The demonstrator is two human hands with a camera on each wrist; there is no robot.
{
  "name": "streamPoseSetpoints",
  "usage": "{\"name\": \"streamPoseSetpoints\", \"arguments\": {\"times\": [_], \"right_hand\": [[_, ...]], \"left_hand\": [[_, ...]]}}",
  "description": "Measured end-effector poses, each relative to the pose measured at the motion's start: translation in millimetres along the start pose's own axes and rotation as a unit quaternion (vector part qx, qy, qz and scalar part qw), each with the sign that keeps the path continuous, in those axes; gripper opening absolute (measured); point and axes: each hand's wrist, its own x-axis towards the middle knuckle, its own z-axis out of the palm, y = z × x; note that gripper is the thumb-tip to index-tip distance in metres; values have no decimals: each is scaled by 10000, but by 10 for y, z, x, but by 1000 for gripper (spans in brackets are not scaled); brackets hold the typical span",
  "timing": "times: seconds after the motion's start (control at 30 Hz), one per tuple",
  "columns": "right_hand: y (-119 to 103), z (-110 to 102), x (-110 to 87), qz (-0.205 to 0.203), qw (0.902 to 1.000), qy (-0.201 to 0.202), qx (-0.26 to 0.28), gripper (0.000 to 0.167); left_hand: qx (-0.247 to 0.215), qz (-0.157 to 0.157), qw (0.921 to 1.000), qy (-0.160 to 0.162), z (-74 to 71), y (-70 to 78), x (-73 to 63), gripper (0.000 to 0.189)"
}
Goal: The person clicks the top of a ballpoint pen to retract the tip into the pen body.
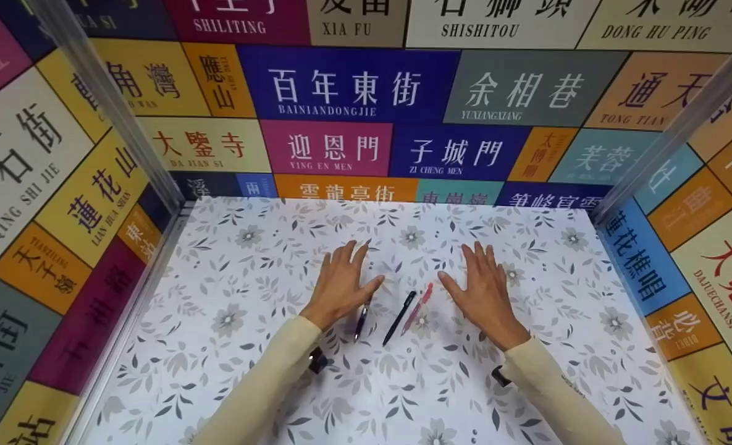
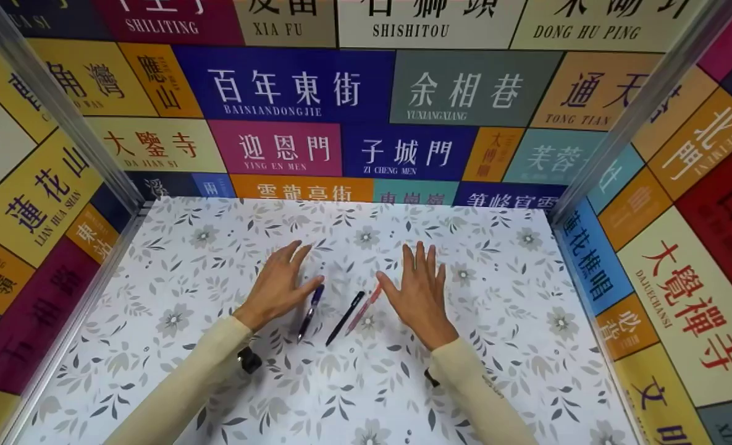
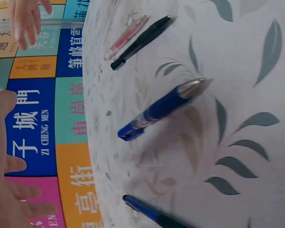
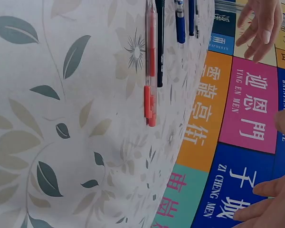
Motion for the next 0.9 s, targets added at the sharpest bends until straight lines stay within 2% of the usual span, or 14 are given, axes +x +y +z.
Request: {"name": "streamPoseSetpoints", "arguments": {"times": [0.17,0.27,0.47,0.7,0.9], "right_hand": [[23,48,-20,-356,9951,768,515,65],[42,79,-47,-347,9912,1013,773,58],[101,129,-103,-208,9877,1162,1022,52],[163,168,-172,-33,9838,1240,1291,45],[211,202,-233,-166,9773,1535,1452,40]], "left_hand": [[-333,387,9973,520,47,-103,-14,69],[-561,463,9946,735,83,-160,-38,62],[-968,446,9901,910,164,-258,-112,58],[-1525,706,9767,1335,268,-393,-190,52],[-1900,546,9730,1189,307,-466,-241,52]]}}
